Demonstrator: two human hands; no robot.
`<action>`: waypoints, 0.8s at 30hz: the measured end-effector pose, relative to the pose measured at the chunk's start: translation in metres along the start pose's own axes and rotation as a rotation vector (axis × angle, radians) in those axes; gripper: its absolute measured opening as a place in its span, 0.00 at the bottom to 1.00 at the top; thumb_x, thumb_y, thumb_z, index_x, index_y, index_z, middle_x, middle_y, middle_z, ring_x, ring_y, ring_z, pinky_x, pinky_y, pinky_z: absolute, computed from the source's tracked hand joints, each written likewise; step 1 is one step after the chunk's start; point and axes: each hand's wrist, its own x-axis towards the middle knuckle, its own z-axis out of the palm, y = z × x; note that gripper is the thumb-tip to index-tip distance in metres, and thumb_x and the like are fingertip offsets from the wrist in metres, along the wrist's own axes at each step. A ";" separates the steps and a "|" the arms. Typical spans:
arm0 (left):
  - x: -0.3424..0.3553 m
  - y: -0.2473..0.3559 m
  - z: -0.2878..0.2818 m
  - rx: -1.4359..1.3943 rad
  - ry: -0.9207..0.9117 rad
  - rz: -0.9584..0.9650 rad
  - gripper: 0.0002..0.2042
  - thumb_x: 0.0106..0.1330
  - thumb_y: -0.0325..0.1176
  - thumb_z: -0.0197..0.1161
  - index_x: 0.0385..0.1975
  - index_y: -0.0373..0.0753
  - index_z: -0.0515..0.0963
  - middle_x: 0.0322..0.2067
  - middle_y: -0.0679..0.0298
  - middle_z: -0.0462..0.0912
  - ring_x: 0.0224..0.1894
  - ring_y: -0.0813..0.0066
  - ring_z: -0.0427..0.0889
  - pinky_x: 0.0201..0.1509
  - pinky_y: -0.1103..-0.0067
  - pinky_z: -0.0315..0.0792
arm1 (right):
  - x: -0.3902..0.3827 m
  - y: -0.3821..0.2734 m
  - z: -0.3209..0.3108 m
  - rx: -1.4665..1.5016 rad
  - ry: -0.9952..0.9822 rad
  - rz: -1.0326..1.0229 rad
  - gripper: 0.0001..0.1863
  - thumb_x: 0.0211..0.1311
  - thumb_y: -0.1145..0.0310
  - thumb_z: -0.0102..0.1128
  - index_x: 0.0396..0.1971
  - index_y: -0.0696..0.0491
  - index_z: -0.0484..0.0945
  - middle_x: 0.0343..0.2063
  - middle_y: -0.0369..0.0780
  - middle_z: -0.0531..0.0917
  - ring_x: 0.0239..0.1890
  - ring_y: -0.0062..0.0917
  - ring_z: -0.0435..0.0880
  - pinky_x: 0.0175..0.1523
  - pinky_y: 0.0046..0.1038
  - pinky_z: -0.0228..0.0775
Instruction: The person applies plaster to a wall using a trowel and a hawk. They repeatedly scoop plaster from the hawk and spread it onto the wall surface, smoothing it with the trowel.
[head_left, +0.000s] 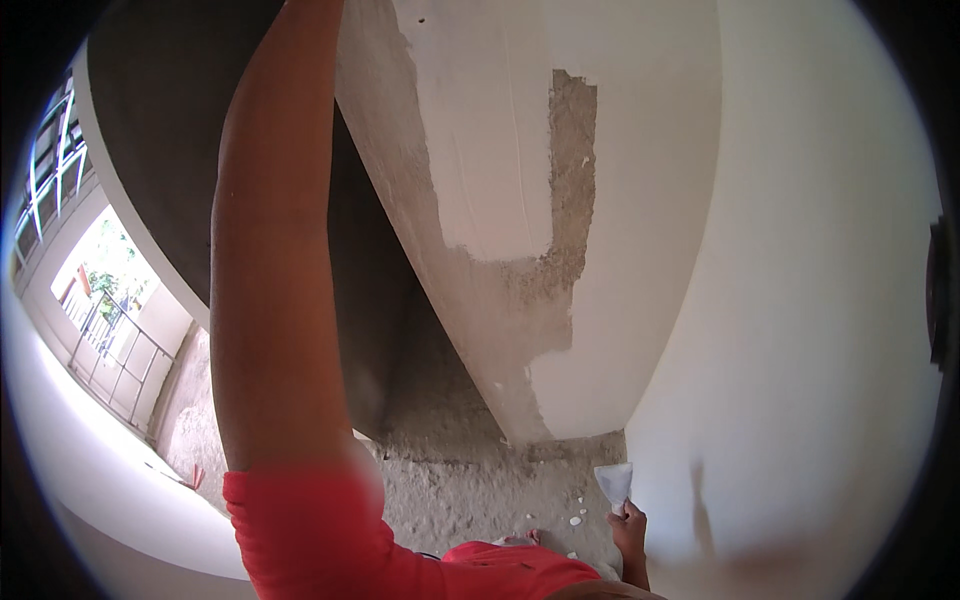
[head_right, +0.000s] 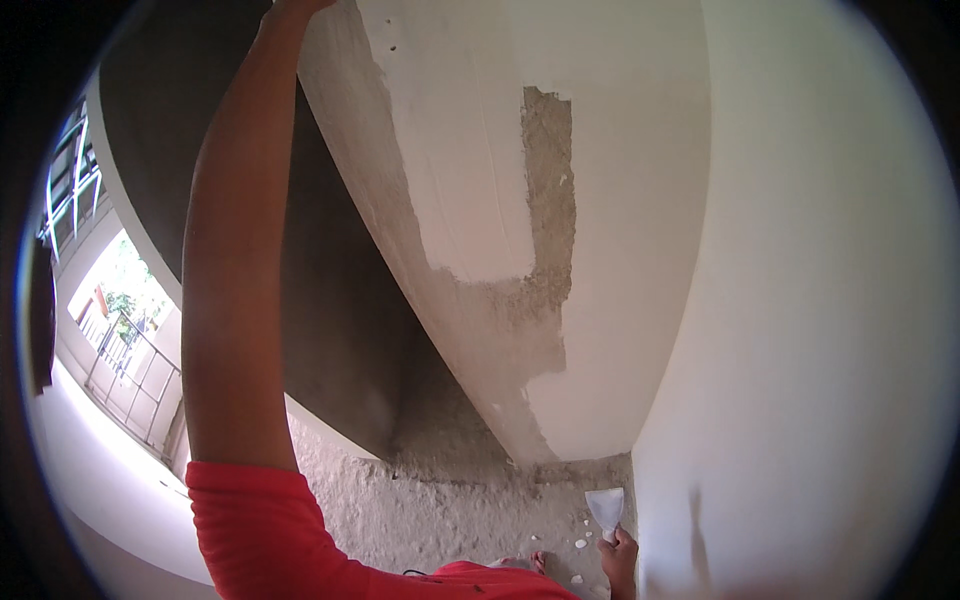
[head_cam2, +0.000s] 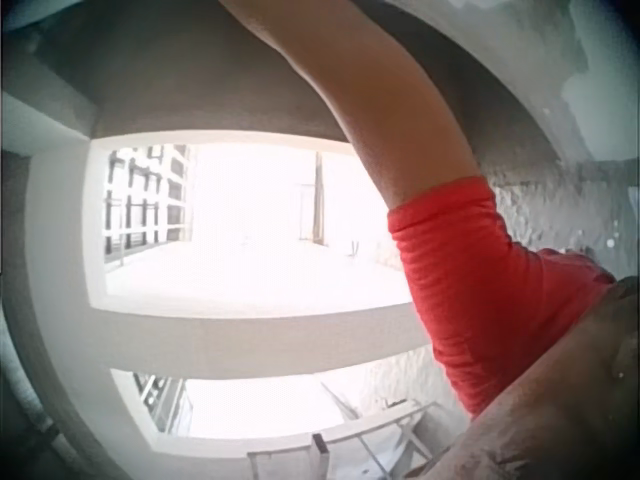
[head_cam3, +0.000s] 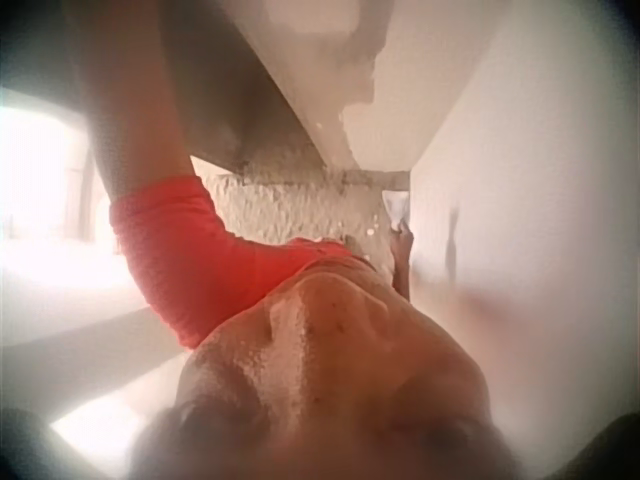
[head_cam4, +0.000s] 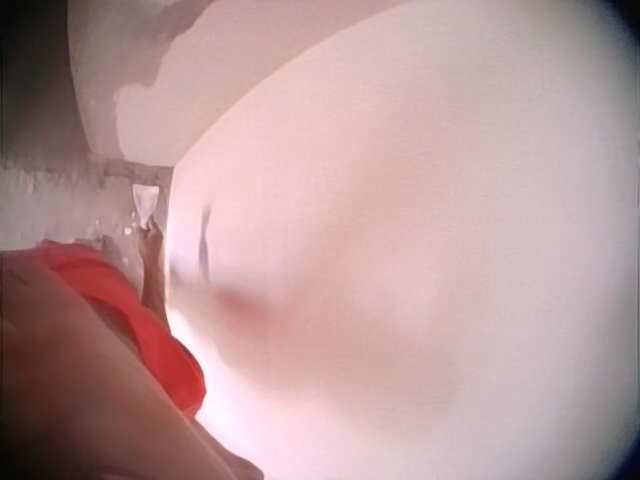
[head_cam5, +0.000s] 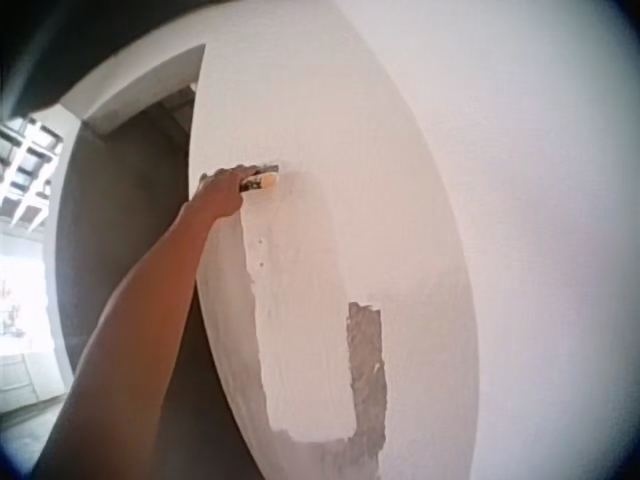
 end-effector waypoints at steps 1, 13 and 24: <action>-0.004 0.007 -0.003 0.005 -0.068 -0.027 0.29 0.65 0.23 0.52 0.68 0.51 0.62 0.65 0.59 0.67 0.67 0.59 0.64 0.71 0.56 0.54 | -0.001 0.002 0.000 -0.043 -0.020 0.015 0.19 0.43 0.73 0.66 0.39 0.61 0.79 0.23 0.45 0.80 0.27 0.30 0.81 0.35 0.32 0.71; -0.206 0.048 0.149 0.083 0.181 0.121 0.38 0.56 0.21 0.60 0.68 0.59 0.60 0.67 0.69 0.64 0.67 0.54 0.61 0.64 0.40 0.55 | 0.008 0.010 -0.031 -0.089 0.010 0.021 0.15 0.44 0.72 0.65 0.34 0.61 0.79 0.22 0.42 0.81 0.25 0.24 0.76 0.35 0.29 0.69; -0.212 0.055 0.056 -0.139 0.150 0.177 0.36 0.56 0.26 0.63 0.67 0.61 0.62 0.64 0.70 0.69 0.67 0.61 0.64 0.68 0.46 0.51 | -0.001 0.017 -0.035 -0.051 0.110 0.088 0.10 0.42 0.71 0.62 0.26 0.60 0.78 0.15 0.39 0.76 0.19 0.21 0.71 0.28 0.29 0.66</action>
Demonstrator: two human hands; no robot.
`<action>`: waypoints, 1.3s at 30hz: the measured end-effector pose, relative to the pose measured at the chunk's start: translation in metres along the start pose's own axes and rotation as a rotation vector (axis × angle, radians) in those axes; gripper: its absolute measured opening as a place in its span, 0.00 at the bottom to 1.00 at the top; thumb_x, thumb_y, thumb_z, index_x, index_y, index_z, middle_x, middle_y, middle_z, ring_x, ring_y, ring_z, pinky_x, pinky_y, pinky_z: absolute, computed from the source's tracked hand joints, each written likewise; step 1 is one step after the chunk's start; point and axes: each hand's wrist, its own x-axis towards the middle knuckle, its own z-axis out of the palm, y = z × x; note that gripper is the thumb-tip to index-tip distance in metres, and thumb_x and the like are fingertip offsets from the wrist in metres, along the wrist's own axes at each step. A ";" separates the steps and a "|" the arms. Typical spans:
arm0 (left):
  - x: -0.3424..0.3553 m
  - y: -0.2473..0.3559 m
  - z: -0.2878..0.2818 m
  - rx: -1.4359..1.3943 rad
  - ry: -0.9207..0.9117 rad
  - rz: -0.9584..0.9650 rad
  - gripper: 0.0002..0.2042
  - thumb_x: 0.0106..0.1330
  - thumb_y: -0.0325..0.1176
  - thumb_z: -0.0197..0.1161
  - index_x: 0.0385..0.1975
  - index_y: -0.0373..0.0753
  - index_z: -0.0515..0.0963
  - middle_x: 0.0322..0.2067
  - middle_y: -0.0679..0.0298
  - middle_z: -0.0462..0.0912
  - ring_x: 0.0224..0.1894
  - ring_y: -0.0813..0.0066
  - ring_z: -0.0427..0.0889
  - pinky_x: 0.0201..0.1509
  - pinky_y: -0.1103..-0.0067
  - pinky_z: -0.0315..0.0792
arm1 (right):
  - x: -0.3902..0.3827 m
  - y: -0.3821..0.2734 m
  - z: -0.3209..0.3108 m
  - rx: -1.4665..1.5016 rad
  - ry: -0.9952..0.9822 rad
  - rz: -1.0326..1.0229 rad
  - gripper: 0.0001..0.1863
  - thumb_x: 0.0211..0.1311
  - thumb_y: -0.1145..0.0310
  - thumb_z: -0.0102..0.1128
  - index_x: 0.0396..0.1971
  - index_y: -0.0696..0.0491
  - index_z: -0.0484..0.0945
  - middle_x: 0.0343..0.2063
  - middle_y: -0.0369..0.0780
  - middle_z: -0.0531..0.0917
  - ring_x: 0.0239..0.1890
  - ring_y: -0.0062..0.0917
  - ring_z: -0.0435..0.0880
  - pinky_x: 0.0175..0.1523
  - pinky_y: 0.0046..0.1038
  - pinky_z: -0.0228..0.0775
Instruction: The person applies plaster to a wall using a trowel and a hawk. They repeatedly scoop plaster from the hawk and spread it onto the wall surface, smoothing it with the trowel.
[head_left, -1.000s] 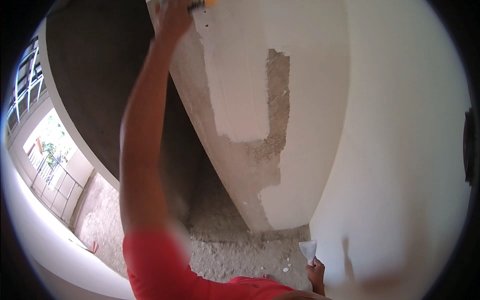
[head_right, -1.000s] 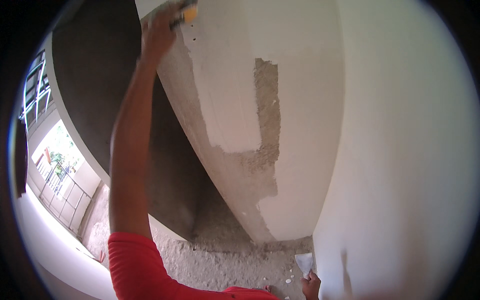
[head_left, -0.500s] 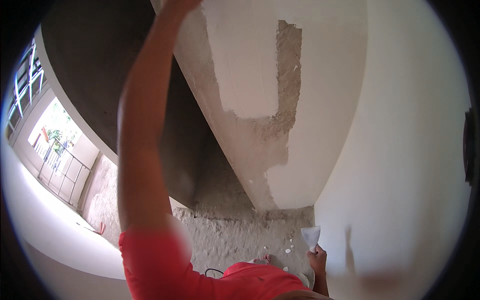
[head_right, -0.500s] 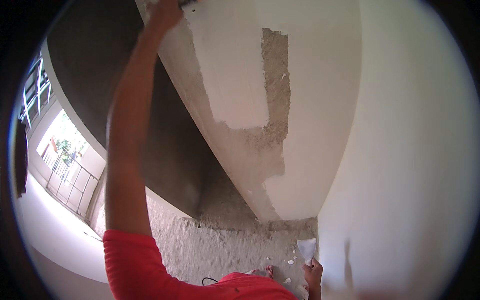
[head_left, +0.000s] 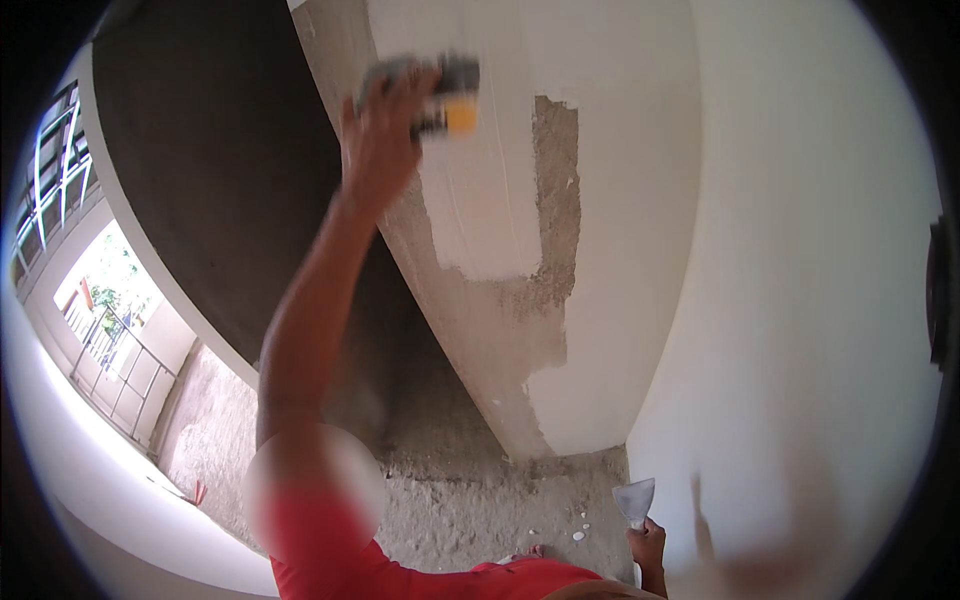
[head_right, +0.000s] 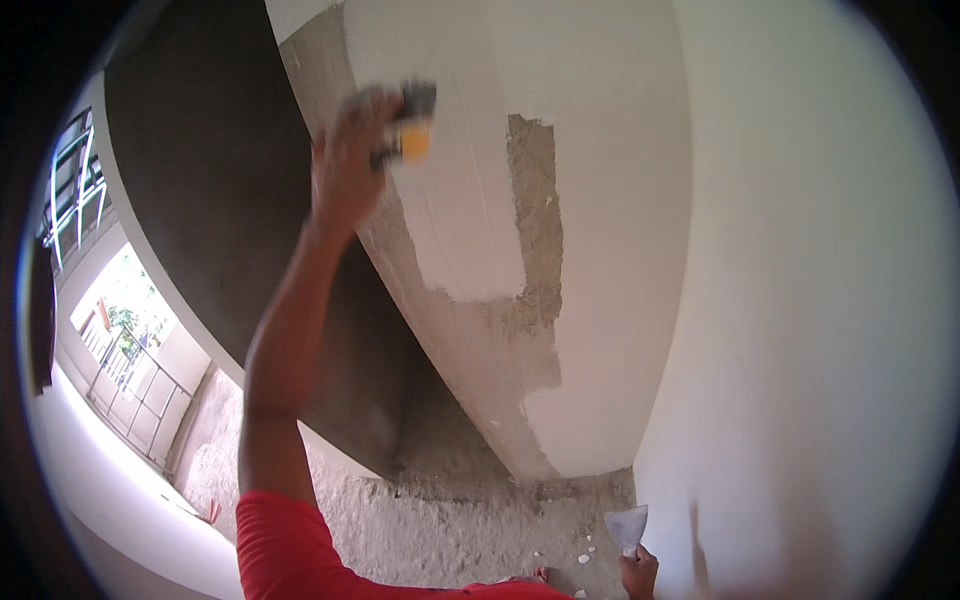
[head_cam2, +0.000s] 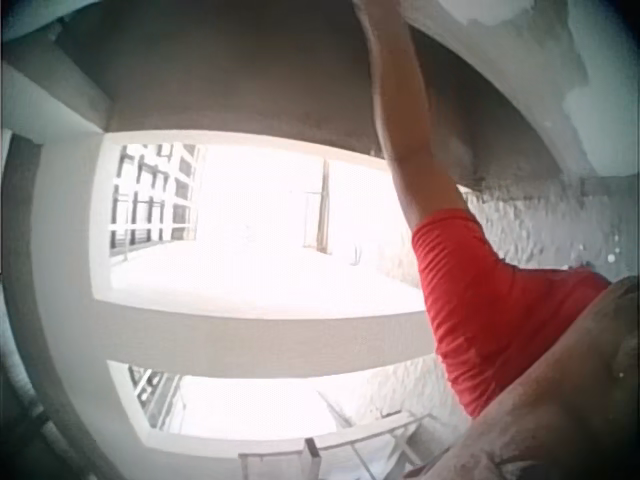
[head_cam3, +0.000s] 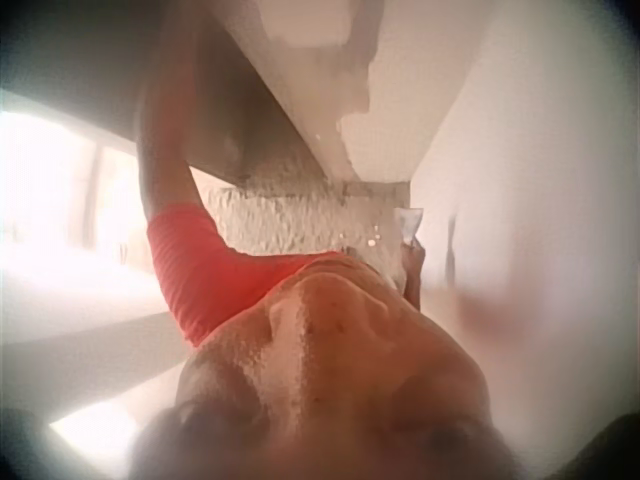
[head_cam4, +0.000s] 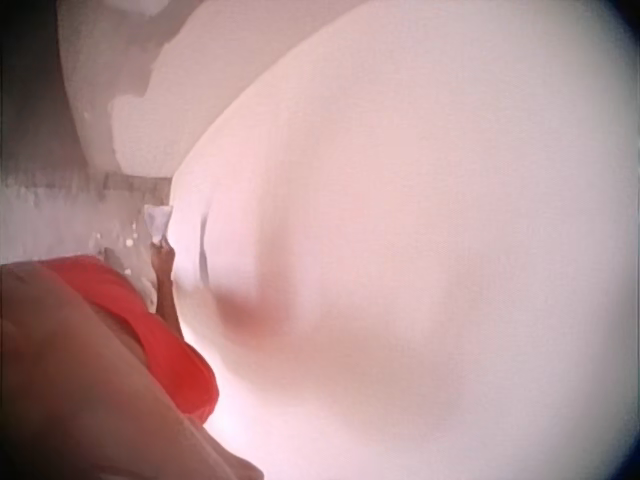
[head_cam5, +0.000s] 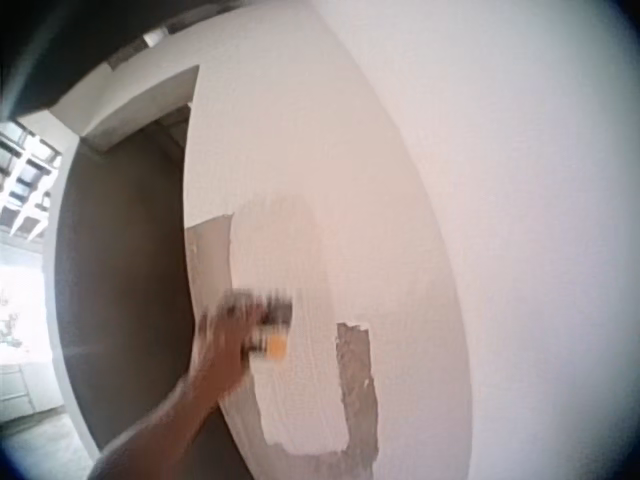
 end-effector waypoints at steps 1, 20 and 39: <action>0.041 -0.013 0.001 0.097 0.050 -0.008 0.39 0.56 0.23 0.61 0.68 0.64 0.59 0.66 0.70 0.66 0.70 0.63 0.60 0.68 0.47 0.54 | 0.000 -0.004 0.002 0.027 -0.009 0.005 0.09 0.42 0.71 0.62 0.25 0.60 0.78 0.14 0.39 0.76 0.19 0.21 0.71 0.27 0.29 0.65; 0.143 -0.015 0.067 0.130 -0.127 -0.071 0.33 0.60 0.19 0.52 0.68 0.45 0.60 0.66 0.51 0.63 0.67 0.52 0.63 0.71 0.60 0.56 | -0.015 0.003 -0.024 0.048 -0.108 0.071 0.08 0.46 0.70 0.62 0.21 0.59 0.75 0.13 0.37 0.74 0.16 0.18 0.69 0.24 0.28 0.62; -0.311 0.193 0.113 -0.141 -0.588 -0.283 0.36 0.53 0.20 0.60 0.66 0.55 0.66 0.66 0.67 0.65 0.69 0.50 0.57 0.70 0.43 0.39 | -0.031 0.083 -0.062 -0.143 -0.058 0.038 0.08 0.45 0.71 0.66 0.18 0.58 0.77 0.10 0.35 0.74 0.13 0.18 0.72 0.20 0.28 0.63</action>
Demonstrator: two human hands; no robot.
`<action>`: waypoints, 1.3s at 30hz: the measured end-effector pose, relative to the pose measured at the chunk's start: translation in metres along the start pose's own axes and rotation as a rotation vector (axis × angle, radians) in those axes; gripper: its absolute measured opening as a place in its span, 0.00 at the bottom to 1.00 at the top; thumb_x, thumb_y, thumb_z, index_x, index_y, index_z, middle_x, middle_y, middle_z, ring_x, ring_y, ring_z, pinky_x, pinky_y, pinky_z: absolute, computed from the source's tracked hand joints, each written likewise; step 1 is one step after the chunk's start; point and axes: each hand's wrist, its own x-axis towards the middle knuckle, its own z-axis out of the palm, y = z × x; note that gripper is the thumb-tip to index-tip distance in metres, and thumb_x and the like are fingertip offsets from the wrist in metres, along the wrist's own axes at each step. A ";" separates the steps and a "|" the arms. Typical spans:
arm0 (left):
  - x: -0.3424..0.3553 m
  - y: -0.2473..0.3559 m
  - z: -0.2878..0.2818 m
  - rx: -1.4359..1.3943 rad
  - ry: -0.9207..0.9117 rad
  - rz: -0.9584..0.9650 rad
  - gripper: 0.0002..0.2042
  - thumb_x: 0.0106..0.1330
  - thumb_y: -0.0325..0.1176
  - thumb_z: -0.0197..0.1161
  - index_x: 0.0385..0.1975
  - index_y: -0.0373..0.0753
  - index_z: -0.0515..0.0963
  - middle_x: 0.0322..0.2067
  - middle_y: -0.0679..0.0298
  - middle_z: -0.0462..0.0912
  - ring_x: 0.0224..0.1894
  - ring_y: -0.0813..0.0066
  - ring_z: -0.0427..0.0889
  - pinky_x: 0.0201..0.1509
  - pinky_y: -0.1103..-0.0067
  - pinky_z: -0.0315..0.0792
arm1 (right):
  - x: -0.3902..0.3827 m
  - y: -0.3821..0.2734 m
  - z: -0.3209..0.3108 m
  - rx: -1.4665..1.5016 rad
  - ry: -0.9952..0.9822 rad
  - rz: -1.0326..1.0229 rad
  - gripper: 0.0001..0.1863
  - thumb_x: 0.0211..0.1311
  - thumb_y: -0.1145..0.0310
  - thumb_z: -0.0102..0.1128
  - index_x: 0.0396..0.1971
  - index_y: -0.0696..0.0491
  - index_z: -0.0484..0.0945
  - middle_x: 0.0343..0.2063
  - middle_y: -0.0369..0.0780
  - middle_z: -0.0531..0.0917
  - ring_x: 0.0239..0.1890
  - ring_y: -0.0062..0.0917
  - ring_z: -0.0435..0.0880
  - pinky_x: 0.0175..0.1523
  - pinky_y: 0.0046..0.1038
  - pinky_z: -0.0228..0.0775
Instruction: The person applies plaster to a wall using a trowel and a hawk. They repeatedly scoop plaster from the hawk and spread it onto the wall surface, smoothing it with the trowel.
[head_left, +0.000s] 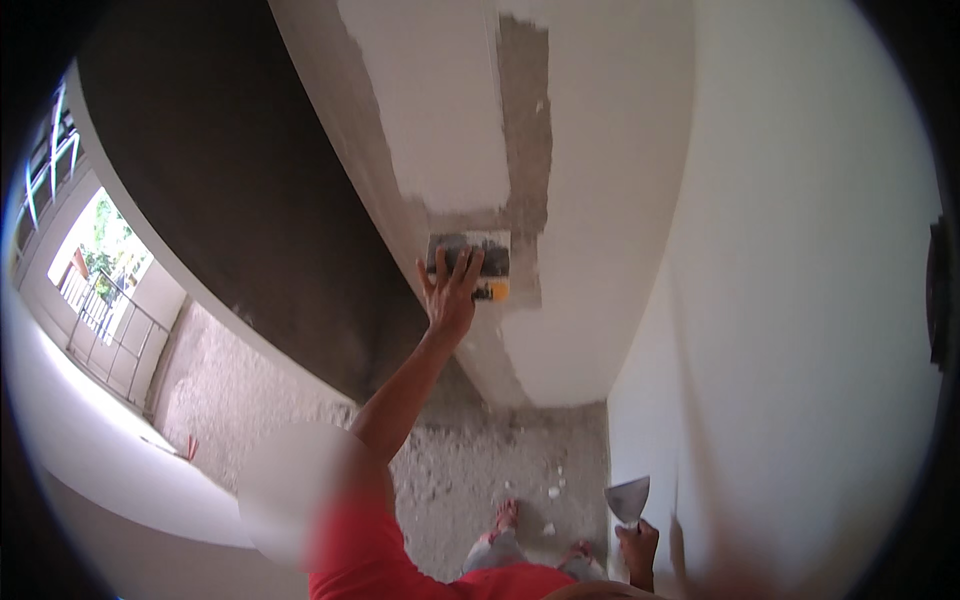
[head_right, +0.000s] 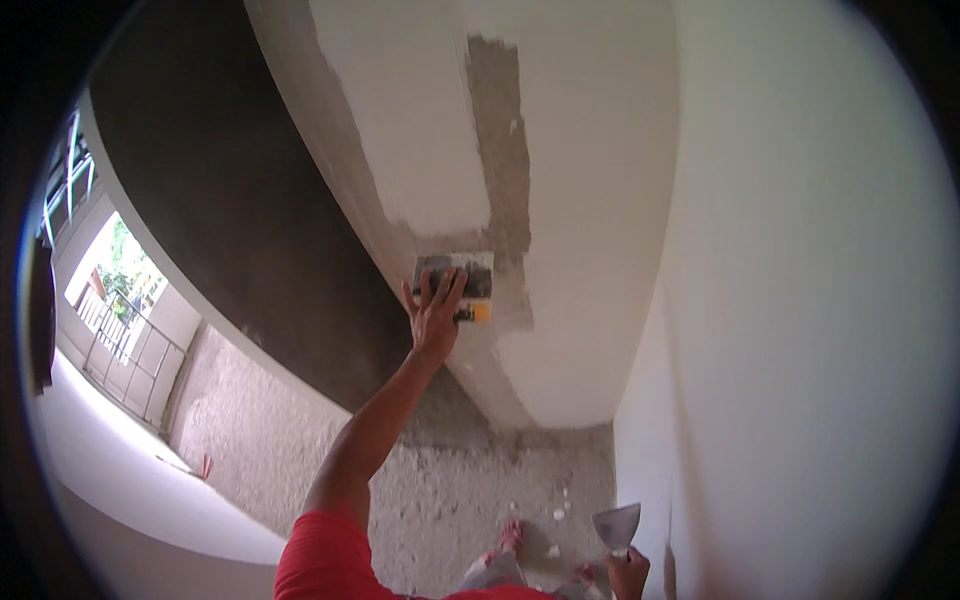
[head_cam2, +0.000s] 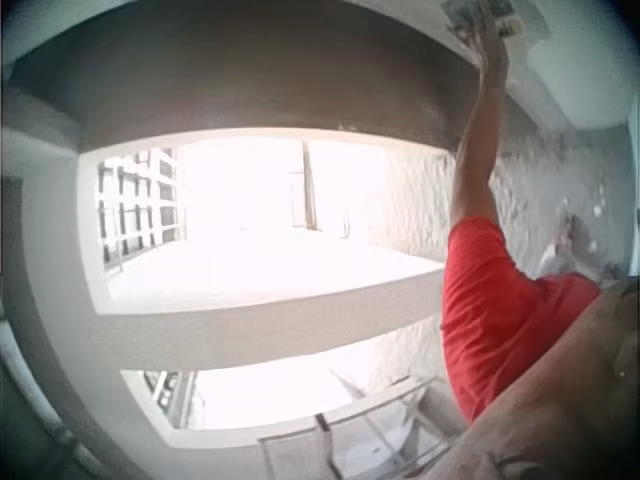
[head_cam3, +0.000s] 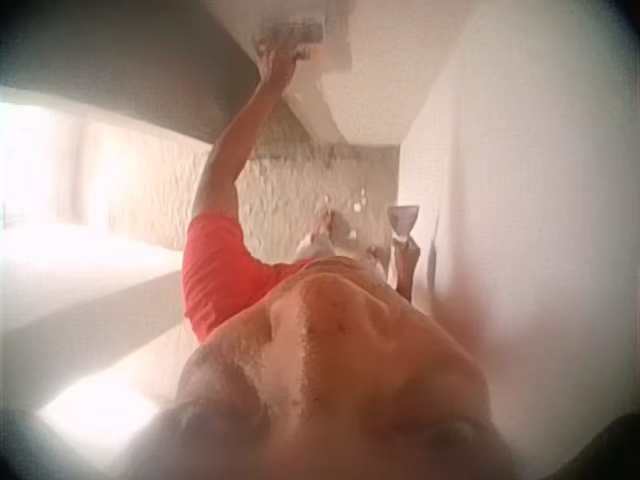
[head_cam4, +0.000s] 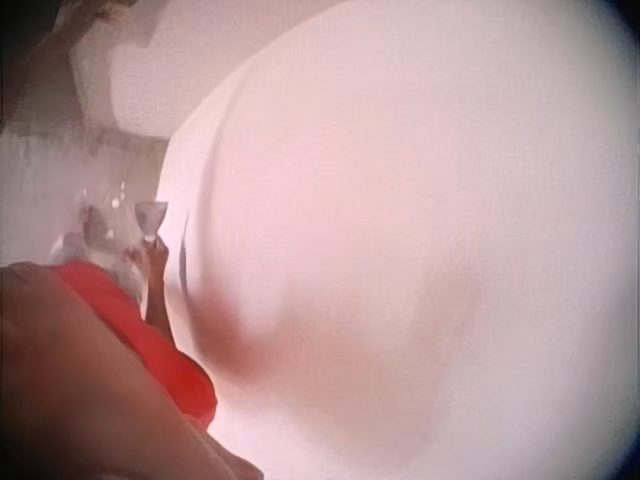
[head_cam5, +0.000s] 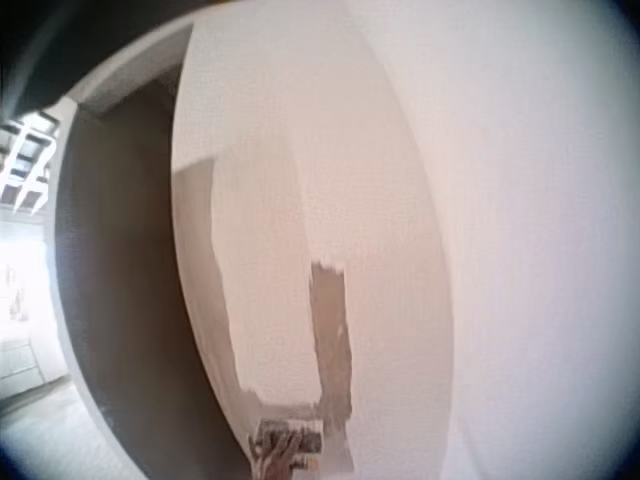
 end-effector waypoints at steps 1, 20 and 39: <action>0.015 0.004 -0.029 0.016 0.004 0.020 0.37 0.53 0.20 0.61 0.66 0.55 0.65 0.66 0.67 0.65 0.69 0.51 0.57 0.70 0.43 0.39 | 0.007 -0.022 -0.002 0.082 -0.010 0.078 0.08 0.45 0.71 0.66 0.18 0.58 0.76 0.10 0.35 0.74 0.13 0.18 0.71 0.20 0.28 0.63; 0.433 -0.002 -0.405 0.203 0.467 -0.018 0.31 0.65 0.22 0.50 0.69 0.48 0.59 0.69 0.63 0.61 0.70 0.57 0.58 0.71 0.44 0.45 | 0.016 -0.096 0.010 0.284 -0.006 0.192 0.11 0.45 0.68 0.66 0.21 0.60 0.78 0.14 0.42 0.77 0.16 0.28 0.76 0.24 0.32 0.65; 0.150 0.012 -0.084 0.095 0.423 0.049 0.34 0.57 0.18 0.55 0.66 0.54 0.65 0.67 0.64 0.64 0.68 0.46 0.57 0.67 0.40 0.44 | 0.024 -0.069 -0.008 0.207 -0.046 0.027 0.09 0.49 0.69 0.64 0.18 0.57 0.76 0.09 0.35 0.73 0.09 0.17 0.68 0.15 0.27 0.58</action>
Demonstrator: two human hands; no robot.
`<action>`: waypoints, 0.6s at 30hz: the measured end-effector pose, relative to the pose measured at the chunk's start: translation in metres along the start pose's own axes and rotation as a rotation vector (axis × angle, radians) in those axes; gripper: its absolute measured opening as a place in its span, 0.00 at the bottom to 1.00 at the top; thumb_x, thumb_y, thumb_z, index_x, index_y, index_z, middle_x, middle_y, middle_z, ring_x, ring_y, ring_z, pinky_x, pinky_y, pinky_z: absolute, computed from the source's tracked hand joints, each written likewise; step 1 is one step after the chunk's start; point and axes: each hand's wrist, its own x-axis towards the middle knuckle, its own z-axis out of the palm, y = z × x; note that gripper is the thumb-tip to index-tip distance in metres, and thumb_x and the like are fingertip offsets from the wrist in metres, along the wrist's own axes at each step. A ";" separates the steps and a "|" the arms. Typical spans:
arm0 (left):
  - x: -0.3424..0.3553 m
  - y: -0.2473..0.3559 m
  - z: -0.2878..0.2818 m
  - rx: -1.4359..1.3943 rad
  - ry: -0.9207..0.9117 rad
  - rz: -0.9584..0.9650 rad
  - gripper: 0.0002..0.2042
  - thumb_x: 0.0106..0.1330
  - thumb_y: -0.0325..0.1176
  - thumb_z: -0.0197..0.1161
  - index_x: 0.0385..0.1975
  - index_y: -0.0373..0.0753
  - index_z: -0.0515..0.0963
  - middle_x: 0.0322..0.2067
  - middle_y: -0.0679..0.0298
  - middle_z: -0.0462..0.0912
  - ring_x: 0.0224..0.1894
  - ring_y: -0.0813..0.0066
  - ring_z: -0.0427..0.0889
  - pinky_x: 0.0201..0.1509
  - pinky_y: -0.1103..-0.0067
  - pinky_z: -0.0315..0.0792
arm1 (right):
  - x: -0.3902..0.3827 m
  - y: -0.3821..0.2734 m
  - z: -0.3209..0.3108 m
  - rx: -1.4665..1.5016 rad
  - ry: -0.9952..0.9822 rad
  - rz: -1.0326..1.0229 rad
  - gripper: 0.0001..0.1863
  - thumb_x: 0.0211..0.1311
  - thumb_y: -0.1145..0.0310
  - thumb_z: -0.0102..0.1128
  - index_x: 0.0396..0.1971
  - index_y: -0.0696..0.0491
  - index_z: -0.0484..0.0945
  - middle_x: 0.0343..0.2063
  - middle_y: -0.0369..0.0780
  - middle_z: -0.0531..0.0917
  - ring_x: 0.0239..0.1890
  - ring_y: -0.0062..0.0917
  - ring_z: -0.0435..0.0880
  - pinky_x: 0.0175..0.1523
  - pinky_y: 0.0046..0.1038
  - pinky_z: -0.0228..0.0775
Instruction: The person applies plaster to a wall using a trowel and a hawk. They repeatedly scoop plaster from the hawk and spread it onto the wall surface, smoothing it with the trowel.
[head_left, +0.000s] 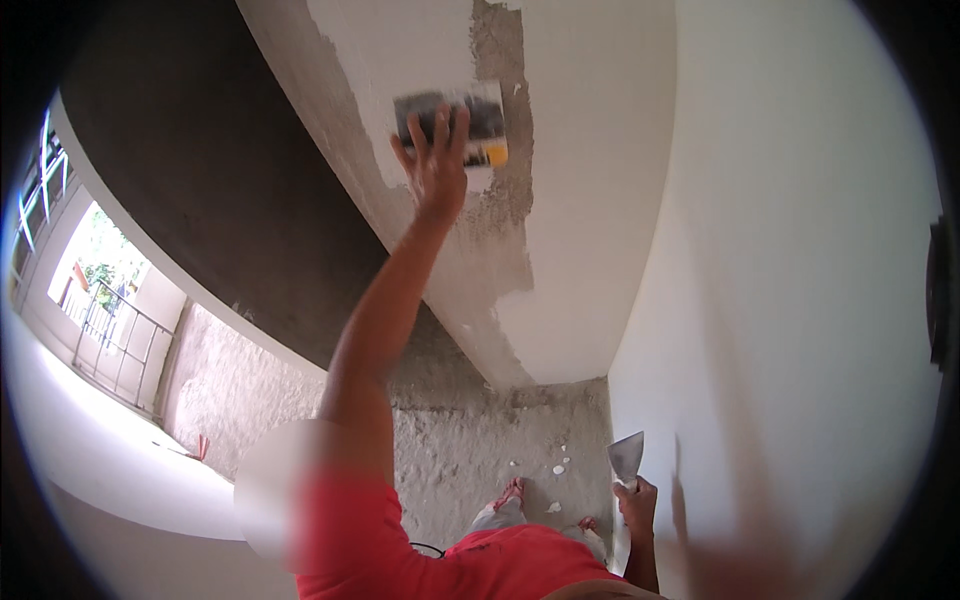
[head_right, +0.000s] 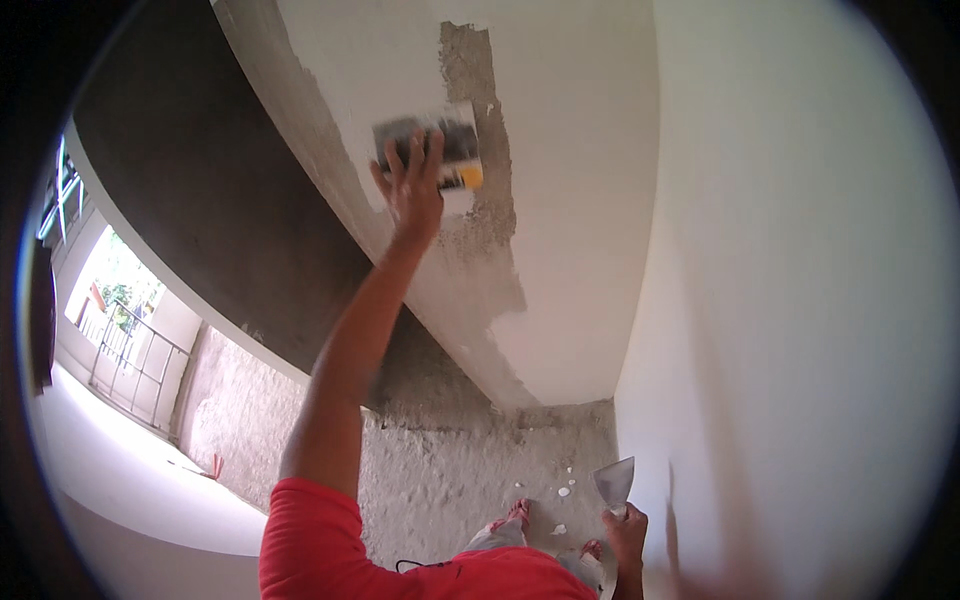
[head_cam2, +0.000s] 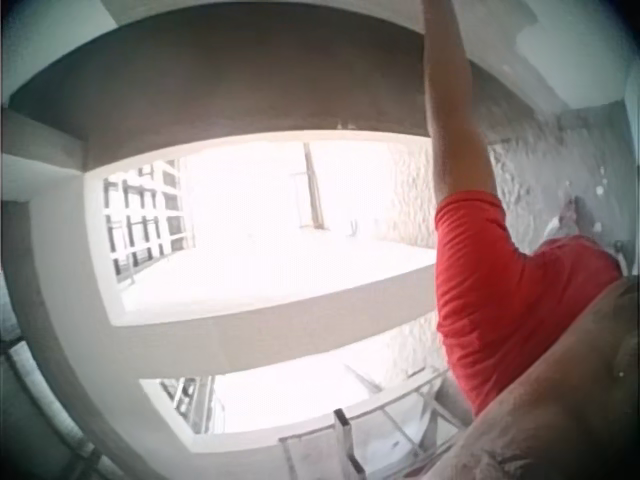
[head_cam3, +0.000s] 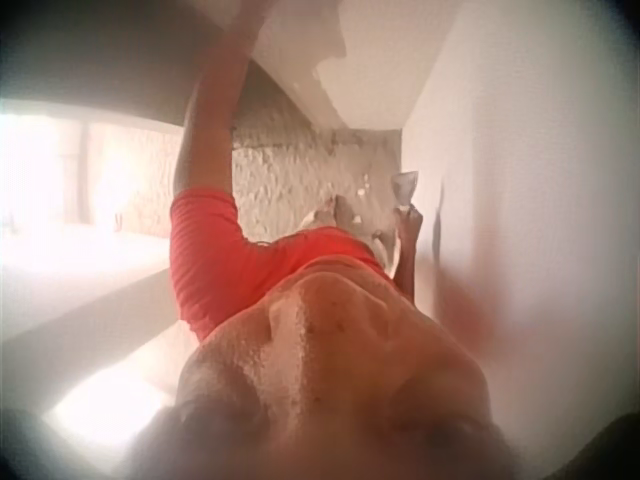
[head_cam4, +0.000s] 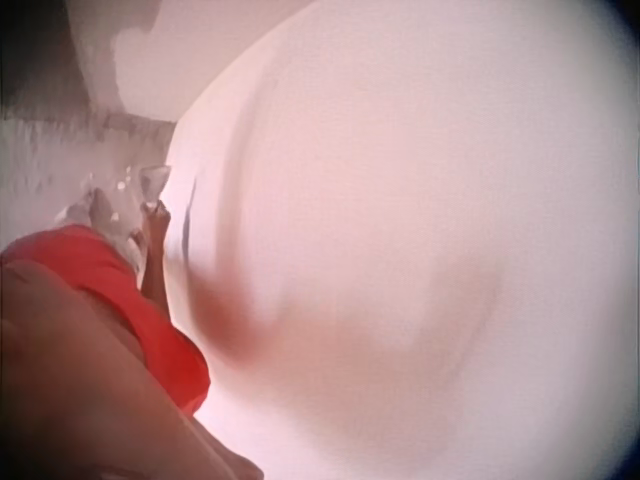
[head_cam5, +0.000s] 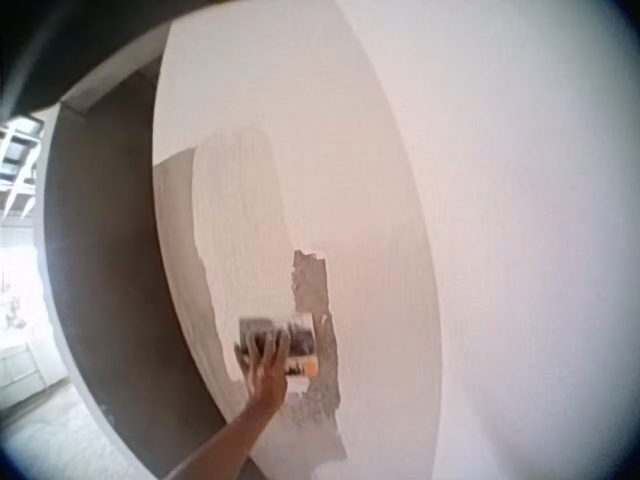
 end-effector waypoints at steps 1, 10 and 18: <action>-0.032 -0.005 0.007 0.037 -0.056 0.006 0.34 0.58 0.19 0.55 0.66 0.54 0.65 0.67 0.64 0.64 0.68 0.46 0.57 0.67 0.40 0.43 | -0.006 0.000 -0.001 -0.012 -0.008 0.028 0.09 0.49 0.69 0.65 0.18 0.57 0.75 0.09 0.35 0.72 0.09 0.17 0.68 0.15 0.27 0.58; 0.034 -0.054 -0.085 0.035 -0.037 0.052 0.37 0.53 0.23 0.63 0.66 0.57 0.64 0.64 0.66 0.67 0.67 0.54 0.61 0.67 0.42 0.50 | -0.011 0.043 0.007 -0.023 0.023 -0.051 0.09 0.48 0.70 0.64 0.17 0.57 0.75 0.08 0.35 0.72 0.08 0.17 0.69 0.14 0.26 0.58; 0.226 -0.141 -0.135 0.164 0.074 -0.045 0.34 0.60 0.20 0.53 0.68 0.53 0.62 0.66 0.62 0.66 0.68 0.55 0.62 0.70 0.45 0.47 | -0.016 -0.034 0.023 0.012 -0.086 0.160 0.11 0.45 0.68 0.63 0.24 0.61 0.79 0.15 0.38 0.78 0.17 0.22 0.74 0.26 0.29 0.67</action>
